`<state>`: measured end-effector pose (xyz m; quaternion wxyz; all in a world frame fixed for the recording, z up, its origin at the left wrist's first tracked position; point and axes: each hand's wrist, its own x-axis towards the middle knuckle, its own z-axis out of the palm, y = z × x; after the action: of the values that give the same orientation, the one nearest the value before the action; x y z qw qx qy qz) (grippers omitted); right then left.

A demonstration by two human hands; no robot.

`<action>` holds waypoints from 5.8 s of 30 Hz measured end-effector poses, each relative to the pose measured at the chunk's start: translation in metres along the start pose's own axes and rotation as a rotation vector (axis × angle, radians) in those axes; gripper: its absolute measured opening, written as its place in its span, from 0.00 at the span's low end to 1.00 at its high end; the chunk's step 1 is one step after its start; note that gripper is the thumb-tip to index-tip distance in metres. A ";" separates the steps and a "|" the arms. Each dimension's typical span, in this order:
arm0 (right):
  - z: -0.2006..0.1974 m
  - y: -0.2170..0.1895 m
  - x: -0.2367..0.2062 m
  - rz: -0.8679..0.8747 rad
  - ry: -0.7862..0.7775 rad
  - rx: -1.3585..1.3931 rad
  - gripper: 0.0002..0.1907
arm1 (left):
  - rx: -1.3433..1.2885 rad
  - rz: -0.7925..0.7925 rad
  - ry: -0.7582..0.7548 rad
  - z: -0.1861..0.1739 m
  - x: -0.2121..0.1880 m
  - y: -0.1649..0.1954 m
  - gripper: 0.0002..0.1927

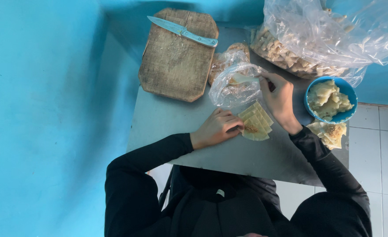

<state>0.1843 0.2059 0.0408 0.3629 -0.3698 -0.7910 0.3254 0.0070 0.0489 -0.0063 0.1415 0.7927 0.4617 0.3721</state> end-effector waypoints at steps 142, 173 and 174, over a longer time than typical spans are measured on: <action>-0.056 -0.005 -0.158 -0.052 0.130 -0.257 0.09 | 0.030 -0.006 0.067 -0.007 0.005 0.017 0.08; -0.003 -0.034 -0.025 -0.351 -0.159 -0.395 0.17 | 0.046 0.019 0.096 -0.002 0.004 0.011 0.08; -0.005 -0.037 -0.028 -0.357 -0.173 -0.461 0.18 | 0.048 0.017 0.092 -0.002 0.004 0.012 0.08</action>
<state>0.1881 0.1653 0.0631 0.2521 -0.2683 -0.9245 0.0984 0.0138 0.0459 0.0039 0.0979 0.7819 0.4696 0.3982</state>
